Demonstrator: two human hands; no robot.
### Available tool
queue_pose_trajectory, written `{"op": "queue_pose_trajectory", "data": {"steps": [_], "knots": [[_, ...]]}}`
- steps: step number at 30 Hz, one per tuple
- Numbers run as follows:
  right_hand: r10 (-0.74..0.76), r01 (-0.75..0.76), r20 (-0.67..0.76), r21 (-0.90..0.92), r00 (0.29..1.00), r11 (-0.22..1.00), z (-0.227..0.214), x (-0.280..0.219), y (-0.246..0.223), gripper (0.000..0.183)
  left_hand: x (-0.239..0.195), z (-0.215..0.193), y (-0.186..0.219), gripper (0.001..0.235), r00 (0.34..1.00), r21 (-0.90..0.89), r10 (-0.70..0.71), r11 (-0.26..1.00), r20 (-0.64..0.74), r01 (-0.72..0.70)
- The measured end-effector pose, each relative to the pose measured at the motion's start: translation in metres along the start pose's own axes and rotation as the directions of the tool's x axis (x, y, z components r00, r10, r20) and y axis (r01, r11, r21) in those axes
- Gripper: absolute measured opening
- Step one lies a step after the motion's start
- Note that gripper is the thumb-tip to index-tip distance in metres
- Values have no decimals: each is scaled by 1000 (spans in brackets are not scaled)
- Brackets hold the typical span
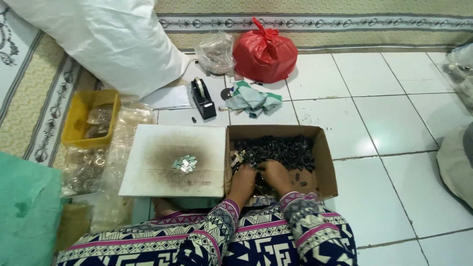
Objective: Organizing and arranging small metal components from a bulk box onto a flat surface for inspection or counting.
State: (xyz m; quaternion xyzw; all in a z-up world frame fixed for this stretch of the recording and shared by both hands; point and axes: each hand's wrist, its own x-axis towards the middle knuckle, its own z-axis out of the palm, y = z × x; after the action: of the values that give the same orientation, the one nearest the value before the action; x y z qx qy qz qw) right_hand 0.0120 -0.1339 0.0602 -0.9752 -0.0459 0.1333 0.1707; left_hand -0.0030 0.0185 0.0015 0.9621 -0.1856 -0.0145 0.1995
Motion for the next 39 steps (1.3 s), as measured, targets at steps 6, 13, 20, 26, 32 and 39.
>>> {"op": "queue_pose_trajectory", "data": {"steps": [6,13,20,26,32,39], "knots": [[-52,45,-66,-107,996,993,39,30,27,16,9,29,-10,16,998,37,-60,997,-21,61],[-127,117,-58,-150,990,982,40,32,26,21,11,1,0,10,976,77,-69,993,-209,86],[-320,289,-131,-207,938,935,14,13,3,16,15,-17,4,47,864,-582,-390,800,-318,146],[-393,357,-119,-246,912,901,19,18,6,16,1,-39,6,43,970,-381,-204,914,-130,141],[-164,165,28,-5,986,986,22,25,17,16,-3,2,5,15,983,-16,-181,983,17,182],[-77,44,119,256,990,966,49,32,24,22,5,12,-3,24,960,18,-253,967,118,253]]}}
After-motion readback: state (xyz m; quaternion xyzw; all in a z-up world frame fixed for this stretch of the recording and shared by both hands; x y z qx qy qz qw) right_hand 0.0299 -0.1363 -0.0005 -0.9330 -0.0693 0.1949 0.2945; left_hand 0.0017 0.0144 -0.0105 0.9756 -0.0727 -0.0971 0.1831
